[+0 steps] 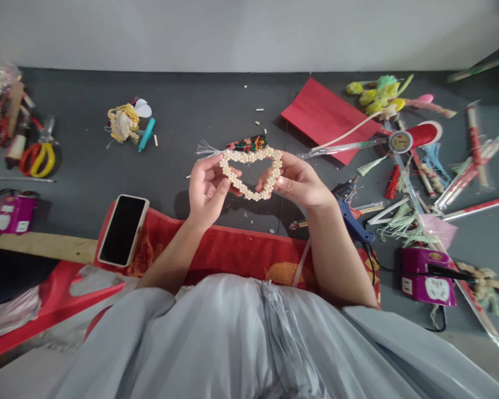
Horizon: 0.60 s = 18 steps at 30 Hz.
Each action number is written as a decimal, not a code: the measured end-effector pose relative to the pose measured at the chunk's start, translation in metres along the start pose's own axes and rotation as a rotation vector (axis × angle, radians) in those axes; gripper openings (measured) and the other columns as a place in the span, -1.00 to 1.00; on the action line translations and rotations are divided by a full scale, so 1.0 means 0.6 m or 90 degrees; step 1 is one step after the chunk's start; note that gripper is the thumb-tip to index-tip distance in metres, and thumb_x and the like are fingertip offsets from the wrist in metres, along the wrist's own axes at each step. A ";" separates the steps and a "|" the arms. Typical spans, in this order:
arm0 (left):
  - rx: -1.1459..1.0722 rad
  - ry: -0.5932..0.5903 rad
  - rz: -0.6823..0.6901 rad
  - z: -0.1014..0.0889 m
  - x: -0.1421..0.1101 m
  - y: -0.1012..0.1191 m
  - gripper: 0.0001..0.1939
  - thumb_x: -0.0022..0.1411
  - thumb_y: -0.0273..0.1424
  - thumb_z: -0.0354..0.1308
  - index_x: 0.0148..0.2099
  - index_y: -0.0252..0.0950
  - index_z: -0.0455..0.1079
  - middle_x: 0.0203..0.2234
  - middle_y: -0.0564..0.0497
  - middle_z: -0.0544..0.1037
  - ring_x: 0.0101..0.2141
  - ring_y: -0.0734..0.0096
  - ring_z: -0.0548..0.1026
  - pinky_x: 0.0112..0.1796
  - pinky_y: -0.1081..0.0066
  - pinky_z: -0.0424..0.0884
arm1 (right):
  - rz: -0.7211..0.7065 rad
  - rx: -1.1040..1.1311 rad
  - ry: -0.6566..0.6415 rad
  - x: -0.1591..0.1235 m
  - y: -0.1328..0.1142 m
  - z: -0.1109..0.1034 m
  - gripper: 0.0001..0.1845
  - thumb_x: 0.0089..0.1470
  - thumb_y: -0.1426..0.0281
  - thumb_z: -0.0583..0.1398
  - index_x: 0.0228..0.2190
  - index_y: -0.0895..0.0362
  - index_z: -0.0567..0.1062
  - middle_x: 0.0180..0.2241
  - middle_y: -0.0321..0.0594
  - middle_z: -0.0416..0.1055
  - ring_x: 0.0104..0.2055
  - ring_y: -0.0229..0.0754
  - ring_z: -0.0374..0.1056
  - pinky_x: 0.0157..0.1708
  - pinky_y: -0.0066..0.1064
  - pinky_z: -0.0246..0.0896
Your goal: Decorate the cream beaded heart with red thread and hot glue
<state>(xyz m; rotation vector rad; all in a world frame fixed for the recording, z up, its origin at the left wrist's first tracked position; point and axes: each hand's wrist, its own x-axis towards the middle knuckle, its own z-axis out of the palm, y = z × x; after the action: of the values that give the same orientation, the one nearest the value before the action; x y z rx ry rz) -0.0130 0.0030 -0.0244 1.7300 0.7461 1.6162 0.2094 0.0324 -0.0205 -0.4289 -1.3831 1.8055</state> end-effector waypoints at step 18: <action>-0.065 -0.017 -0.045 -0.001 -0.010 -0.010 -0.58 0.44 -0.22 0.18 0.28 0.02 0.24 -0.05 0.04 0.66 -0.02 0.20 0.68 0.06 0.08 0.63 | -0.025 -0.014 0.013 0.002 -0.012 0.005 -0.39 0.06 0.12 0.43 0.07 0.09 0.48 -0.34 -0.30 0.58 -0.36 -0.26 0.52 -0.36 -0.42 0.46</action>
<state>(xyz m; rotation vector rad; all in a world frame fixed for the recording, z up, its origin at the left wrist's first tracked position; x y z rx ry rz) -0.0138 0.0020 -0.0327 1.6313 0.6926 1.5536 0.2093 0.0322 -0.0125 -0.4278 -1.3895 1.7503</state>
